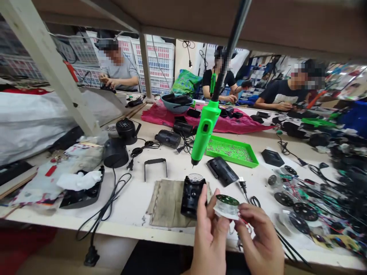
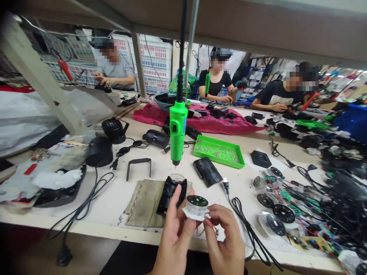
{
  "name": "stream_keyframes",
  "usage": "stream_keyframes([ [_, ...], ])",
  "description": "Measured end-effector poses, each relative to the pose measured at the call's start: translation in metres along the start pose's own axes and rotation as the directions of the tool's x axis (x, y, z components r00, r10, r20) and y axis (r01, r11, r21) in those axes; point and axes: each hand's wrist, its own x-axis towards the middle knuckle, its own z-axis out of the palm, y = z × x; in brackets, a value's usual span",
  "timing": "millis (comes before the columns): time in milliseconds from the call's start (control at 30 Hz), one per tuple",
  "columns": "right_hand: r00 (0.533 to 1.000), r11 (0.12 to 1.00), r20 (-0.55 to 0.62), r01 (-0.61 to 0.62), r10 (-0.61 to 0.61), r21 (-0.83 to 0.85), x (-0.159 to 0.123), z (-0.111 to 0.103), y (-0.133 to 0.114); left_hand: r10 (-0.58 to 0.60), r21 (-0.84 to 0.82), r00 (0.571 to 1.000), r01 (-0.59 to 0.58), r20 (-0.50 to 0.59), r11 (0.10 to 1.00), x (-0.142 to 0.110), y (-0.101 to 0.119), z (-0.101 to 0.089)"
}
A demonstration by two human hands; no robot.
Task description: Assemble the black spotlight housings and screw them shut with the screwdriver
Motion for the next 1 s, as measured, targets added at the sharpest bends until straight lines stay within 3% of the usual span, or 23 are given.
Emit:
stream_keyframes([
  [200, 0.982, 0.997, 0.174, -0.075, 0.076, -0.015, 0.010, -0.017, 0.002, -0.041, 0.147, 0.984, 0.015, 0.175, 0.989, -0.001, 0.010, -0.023],
  [300, 0.958, 0.989, 0.262, -0.137, 0.118, 0.054, 0.017, -0.010, -0.007, -0.071, 0.142, 0.988, 0.052, 0.135, 0.989, 0.001, 0.018, -0.032],
  [467, 0.948, 0.966, 0.246, -0.233, 0.201, 0.111, 0.023, 0.015, -0.022, -0.095, 0.046, 0.995, 0.096, -0.023, 0.994, 0.005, 0.024, -0.033],
  [533, 0.944, 0.969, 0.265, -0.229, 0.197, 0.096, 0.023, 0.018, -0.022, -0.090, 0.081, 0.996, 0.090, -0.003, 0.993, 0.005, 0.026, -0.036],
  [600, 0.951, 0.987, 0.275, -0.159, 0.143, 0.037, 0.024, 0.014, -0.018, -0.039, 0.249, 0.997, 0.020, 0.069, 0.968, 0.006, 0.032, -0.045],
  [667, 0.953, 0.996, 0.294, -0.067, 0.079, -0.052, 0.026, 0.004, -0.011, 0.094, 0.547, 0.977, -0.185, 0.192, 0.816, 0.008, 0.041, -0.060],
  [733, 0.943, 0.989, 0.325, -0.028, 0.074, -0.144, 0.030, -0.007, -0.004, 0.203, 0.794, 0.913, -0.407, 0.353, 0.451, 0.012, 0.052, -0.077],
  [800, 0.925, 0.973, 0.356, -0.052, 0.132, -0.225, 0.036, -0.015, 0.001, 0.144, 0.881, 0.887, -0.456, 0.439, 0.123, 0.018, 0.058, -0.089],
  [833, 0.913, 0.964, 0.375, -0.067, 0.163, -0.257, 0.039, -0.018, 0.003, 0.086, 0.893, 0.891, -0.449, 0.445, 0.024, 0.020, 0.059, -0.092],
  [900, 0.889, 0.952, 0.416, -0.066, 0.193, -0.300, 0.046, -0.019, 0.001, -0.007, 0.903, 0.905, -0.424, 0.425, -0.070, 0.024, 0.058, -0.093],
  [1000, 0.858, 0.951, 0.494, 0.021, 0.142, -0.308, 0.055, -0.009, -0.008, 0.006, 0.911, 0.918, -0.392, 0.397, -0.130, 0.025, 0.054, -0.088],
])
